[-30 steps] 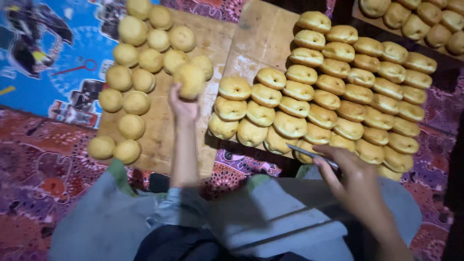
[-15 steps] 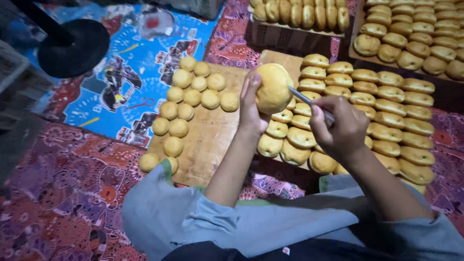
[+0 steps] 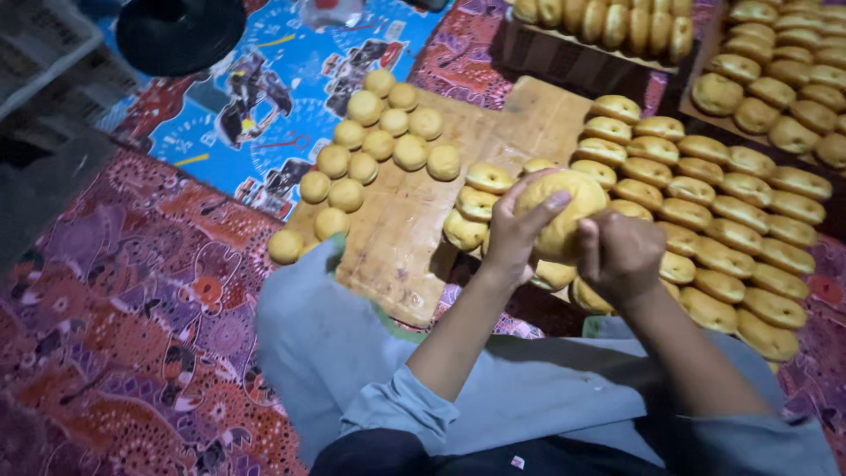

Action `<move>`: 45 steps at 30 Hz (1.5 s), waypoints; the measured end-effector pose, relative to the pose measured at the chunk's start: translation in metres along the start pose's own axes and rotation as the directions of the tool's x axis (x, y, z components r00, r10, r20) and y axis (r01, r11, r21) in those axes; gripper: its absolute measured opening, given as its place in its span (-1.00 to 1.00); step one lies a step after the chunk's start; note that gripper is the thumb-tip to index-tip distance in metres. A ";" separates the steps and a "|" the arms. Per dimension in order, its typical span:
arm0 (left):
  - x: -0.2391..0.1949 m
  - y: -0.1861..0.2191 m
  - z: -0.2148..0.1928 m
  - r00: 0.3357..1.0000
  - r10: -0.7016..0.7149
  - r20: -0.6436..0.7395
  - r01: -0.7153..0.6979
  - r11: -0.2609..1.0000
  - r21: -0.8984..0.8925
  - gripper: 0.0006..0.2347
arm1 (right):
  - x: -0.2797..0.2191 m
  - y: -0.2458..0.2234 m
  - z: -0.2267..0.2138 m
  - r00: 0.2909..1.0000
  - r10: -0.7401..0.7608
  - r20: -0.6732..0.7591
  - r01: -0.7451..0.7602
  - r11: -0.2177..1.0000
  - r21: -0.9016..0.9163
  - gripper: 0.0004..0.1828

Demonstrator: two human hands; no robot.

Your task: The person picks up round buns from a wooden board, uses a metal tool to poke a hole in the center of each bun, and places the finished buns onto a stack. The person repeats this process for multiple buns.

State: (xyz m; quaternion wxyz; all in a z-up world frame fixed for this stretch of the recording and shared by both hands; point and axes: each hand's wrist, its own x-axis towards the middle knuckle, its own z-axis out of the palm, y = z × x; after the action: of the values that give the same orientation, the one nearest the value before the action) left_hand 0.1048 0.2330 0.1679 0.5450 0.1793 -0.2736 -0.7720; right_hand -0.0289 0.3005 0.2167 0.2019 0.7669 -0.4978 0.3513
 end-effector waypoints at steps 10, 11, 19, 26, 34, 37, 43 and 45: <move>-0.018 0.001 0.016 1.000 0.005 0.031 -0.001 0.994 -0.110 -0.62 | -0.002 -0.011 -0.010 0.932 0.360 0.042 -0.362 0.917 0.169 -0.70; -0.016 0.001 0.016 1.000 -0.016 0.022 0.018 0.993 -0.115 -0.61 | 0.000 -0.010 -0.008 0.938 0.343 0.046 -0.345 0.923 0.168 -0.71; -0.029 -0.016 0.031 0.988 0.001 -0.156 -0.040 0.968 -0.246 -0.62 | -0.007 0.001 -0.016 0.972 -0.007 -0.236 -0.014 0.996 -0.085 -0.78; -0.027 -0.018 0.022 0.983 -0.042 -0.178 0.005 0.979 -0.202 -0.62 | -0.001 -0.004 -0.005 0.886 0.455 0.091 -0.463 0.877 0.126 -0.76; -0.015 -0.022 0.015 0.993 -0.094 -0.070 0.079 0.979 -0.190 -0.63 | -0.008 0.002 -0.024 0.954 0.251 -0.162 -0.258 0.966 -0.025 -0.79; -0.023 -0.030 0.016 0.995 -0.029 -0.097 0.013 0.987 -0.158 -0.63 | -0.010 -0.004 -0.015 0.944 0.302 -0.129 -0.309 0.951 -0.030 -0.78; -0.018 -0.020 0.004 0.997 -0.067 -0.025 0.065 0.994 -0.086 -0.63 | -0.002 -0.005 -0.010 0.862 0.483 0.153 -0.507 0.829 0.236 -0.77; -0.013 -0.012 -0.002 0.989 -0.102 0.106 0.110 0.992 -0.067 -0.64 | 0.001 -0.002 -0.013 0.831 0.504 0.234 -0.555 0.779 0.293 -0.77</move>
State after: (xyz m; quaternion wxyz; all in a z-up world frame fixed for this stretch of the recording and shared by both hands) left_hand 0.1015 0.2474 0.1588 0.4947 0.1339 -0.2629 -0.8175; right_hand -0.0314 0.3095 0.2261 -0.0806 0.6417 -0.6363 0.4206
